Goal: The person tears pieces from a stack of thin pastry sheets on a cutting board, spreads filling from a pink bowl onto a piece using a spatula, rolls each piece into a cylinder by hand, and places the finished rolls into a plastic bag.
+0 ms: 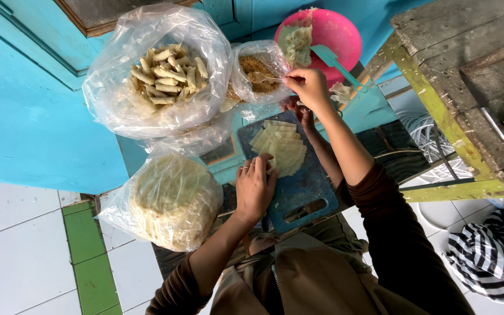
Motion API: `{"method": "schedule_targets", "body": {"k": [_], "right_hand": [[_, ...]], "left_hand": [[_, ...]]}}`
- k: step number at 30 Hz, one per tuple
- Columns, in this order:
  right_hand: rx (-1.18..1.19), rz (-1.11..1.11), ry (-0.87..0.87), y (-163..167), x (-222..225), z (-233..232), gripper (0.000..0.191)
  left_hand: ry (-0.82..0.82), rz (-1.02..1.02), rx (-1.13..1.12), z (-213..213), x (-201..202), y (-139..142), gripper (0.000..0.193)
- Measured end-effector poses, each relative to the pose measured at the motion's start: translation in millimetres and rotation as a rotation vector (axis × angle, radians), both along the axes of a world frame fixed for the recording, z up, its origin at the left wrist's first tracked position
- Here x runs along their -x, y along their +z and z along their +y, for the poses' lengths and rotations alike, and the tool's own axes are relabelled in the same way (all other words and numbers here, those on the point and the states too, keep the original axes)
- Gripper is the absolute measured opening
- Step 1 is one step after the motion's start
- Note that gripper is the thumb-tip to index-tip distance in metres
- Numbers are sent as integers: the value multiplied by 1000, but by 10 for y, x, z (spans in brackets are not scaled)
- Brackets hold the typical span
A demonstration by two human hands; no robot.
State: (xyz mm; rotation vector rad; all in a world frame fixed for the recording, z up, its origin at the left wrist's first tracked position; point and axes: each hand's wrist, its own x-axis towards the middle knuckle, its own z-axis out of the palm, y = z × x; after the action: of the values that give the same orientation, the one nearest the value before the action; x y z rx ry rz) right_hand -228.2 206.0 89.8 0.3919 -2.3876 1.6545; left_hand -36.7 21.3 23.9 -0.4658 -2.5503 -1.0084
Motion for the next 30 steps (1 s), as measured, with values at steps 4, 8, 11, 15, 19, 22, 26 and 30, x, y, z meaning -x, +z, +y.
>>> {"method": "schedule_targets", "body": {"k": [4,8,11,15,19,22,26,30], "right_hand": [[41,-70,-8,-26,11,28,22],[74,-22,17,-45,-37,160,24],[57,-203,-50,-72,-265,379,25],[106,-177,-36,-171,-731,714,23],[82,-308,-84,-401,-1244,971,22],[91,-347,-48,-606,-1507,1040,20],[55,-112,62,-694,-1700,1016,16],[-132,13,-78,-594,-1849,852,15]], "left_hand": [[-6,8,10,4,-5,5,32],[-23,35,17,4,10,14,32],[-23,28,11,2,16,9,34],[20,-12,19,10,30,-10,39],[9,-74,67,14,46,-20,32],[30,-70,70,6,20,-16,34],[70,2,56,1,44,-1,38],[68,-22,59,-9,62,-7,38]]}}
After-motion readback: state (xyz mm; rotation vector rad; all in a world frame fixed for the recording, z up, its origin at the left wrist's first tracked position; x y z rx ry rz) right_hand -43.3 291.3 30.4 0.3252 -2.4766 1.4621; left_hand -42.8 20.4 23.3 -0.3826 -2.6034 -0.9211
